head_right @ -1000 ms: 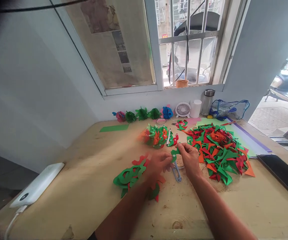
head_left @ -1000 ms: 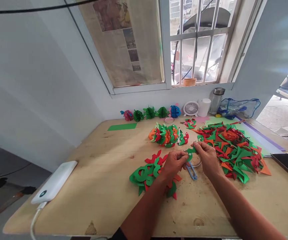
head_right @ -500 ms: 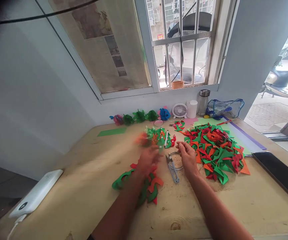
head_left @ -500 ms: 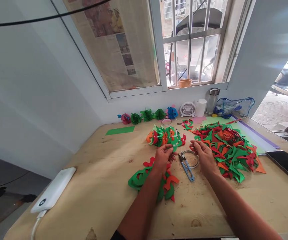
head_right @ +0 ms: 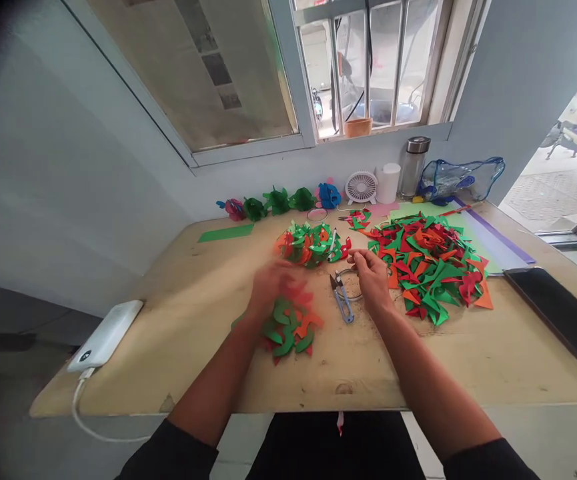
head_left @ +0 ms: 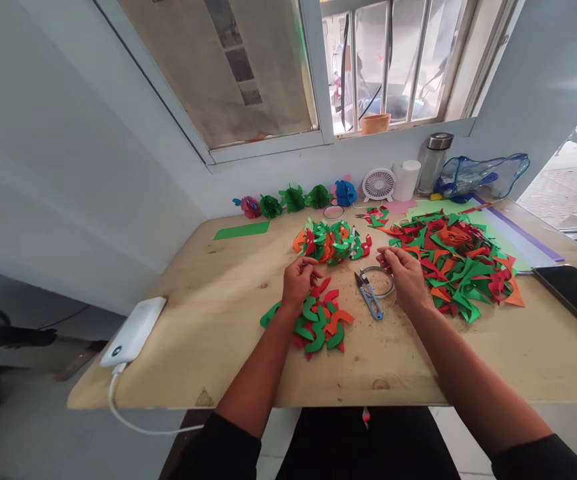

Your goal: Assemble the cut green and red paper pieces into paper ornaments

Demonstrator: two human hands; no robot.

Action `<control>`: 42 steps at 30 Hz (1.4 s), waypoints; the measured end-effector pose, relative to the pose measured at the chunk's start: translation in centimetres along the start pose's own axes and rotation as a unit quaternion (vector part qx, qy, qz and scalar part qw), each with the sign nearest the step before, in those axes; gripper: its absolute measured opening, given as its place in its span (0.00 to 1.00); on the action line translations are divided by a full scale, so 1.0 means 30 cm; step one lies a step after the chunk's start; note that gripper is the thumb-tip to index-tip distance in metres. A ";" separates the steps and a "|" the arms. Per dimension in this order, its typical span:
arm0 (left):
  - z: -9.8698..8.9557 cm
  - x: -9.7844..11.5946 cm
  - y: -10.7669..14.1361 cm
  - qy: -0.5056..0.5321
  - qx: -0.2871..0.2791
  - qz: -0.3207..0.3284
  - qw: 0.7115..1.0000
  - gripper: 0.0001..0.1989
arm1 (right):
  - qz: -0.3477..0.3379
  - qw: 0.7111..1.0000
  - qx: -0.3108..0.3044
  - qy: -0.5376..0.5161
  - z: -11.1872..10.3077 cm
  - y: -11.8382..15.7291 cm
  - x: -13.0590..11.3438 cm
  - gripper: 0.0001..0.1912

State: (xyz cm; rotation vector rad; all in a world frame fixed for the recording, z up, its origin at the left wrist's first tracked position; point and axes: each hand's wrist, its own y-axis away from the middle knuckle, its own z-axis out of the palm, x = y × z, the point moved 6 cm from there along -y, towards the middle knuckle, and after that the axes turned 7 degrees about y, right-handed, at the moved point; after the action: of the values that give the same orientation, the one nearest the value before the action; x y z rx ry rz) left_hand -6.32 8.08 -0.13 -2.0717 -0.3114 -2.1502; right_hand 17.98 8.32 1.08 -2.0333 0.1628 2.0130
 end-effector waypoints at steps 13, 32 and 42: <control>-0.190 0.020 0.084 -0.258 -0.005 0.041 0.965 0.14 | -0.041 0.994 -0.007 0.103 0.008 0.003 -0.013 0.14; -0.105 0.023 0.124 -0.369 -0.035 0.079 0.925 0.05 | -0.059 0.988 -0.018 0.143 0.013 0.003 0.003 0.11; -0.070 0.212 0.134 -0.164 -0.083 0.086 0.979 0.07 | -0.058 0.981 -0.164 0.085 0.083 0.057 -0.060 0.12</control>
State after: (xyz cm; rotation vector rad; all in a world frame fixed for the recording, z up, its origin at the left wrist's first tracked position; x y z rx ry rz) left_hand -7.64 3.96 6.37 -2.4457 0.0168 -1.7888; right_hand 15.07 7.17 2.68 -2.3509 -0.2678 1.8955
